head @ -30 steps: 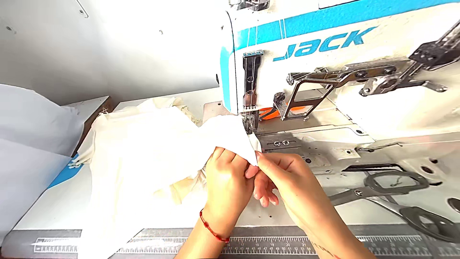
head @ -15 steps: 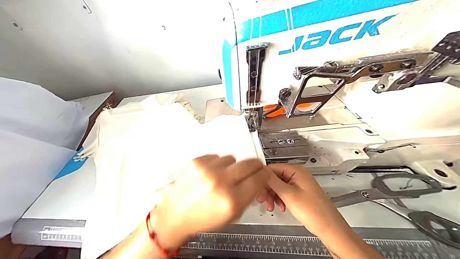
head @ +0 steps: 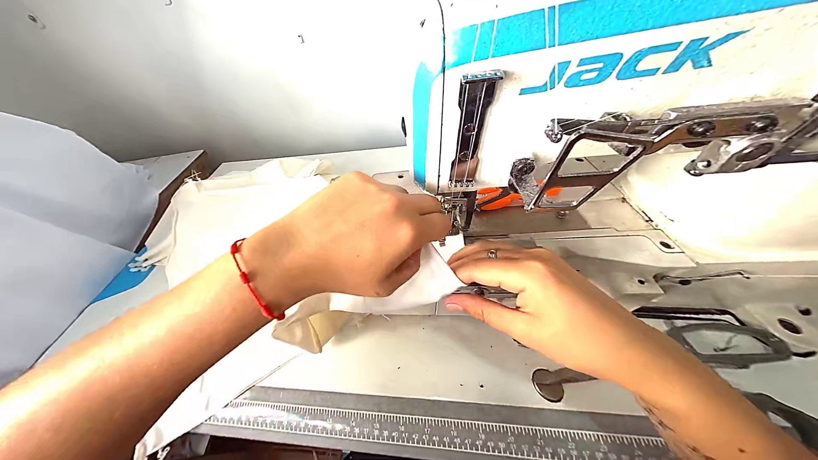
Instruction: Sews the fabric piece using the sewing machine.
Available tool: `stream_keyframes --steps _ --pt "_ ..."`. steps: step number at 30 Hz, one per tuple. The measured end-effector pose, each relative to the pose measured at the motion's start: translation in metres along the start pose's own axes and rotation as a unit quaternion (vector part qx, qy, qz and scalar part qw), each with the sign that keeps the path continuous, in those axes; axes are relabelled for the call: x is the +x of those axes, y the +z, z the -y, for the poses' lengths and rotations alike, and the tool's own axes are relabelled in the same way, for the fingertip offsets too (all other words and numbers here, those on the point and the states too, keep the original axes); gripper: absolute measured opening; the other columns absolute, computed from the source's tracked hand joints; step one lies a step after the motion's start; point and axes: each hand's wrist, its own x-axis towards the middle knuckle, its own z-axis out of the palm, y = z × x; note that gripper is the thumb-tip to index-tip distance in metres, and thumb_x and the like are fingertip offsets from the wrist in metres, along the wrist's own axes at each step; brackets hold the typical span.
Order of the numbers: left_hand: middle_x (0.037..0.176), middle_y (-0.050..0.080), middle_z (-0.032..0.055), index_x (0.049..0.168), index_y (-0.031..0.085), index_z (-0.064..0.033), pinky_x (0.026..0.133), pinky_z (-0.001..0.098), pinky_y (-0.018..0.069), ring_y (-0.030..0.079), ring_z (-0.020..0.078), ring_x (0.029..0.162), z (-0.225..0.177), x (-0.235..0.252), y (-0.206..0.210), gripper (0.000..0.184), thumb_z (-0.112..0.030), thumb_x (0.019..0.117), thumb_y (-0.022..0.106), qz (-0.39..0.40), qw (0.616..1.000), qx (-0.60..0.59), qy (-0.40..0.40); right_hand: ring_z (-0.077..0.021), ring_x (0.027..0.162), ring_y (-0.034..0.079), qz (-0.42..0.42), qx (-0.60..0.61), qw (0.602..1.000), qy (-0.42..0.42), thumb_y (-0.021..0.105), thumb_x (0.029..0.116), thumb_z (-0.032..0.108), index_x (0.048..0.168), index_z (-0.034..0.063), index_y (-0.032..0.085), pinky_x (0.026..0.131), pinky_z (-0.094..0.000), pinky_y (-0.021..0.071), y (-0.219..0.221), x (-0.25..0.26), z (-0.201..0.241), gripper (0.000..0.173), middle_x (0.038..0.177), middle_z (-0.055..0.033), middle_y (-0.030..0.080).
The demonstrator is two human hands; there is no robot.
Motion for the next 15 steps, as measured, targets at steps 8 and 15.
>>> stream_keyframes --steps 8,15 --pt "0.082 0.068 -0.0006 0.078 0.071 -0.011 0.049 0.0294 0.0457 0.063 0.0107 0.065 -0.006 0.006 0.004 0.017 -0.018 0.0842 0.057 0.02 0.998 -0.059 0.027 0.0095 0.073 0.057 -0.016 0.078 0.995 0.062 0.066 0.096 0.038 0.088 0.0178 0.077 0.063 -0.0061 0.0455 0.005 -0.007 0.013 0.024 0.08 0.0121 0.068" --pt "0.068 0.058 -0.0051 0.068 0.066 -0.0144 0.045 0.0263 0.0365 0.054 0.0067 0.057 -0.011 0.007 0.003 0.016 -0.021 0.0805 0.057 0.01 0.997 -0.075 0.018 0.0048 0.075 0.059 -0.068 0.132 0.988 0.049 0.069 0.0975 0.034 0.082 0.0077 0.071 0.066 -0.0084 0.0458 0.022 -0.021 0.028 0.031 0.078 0.0017 0.068"
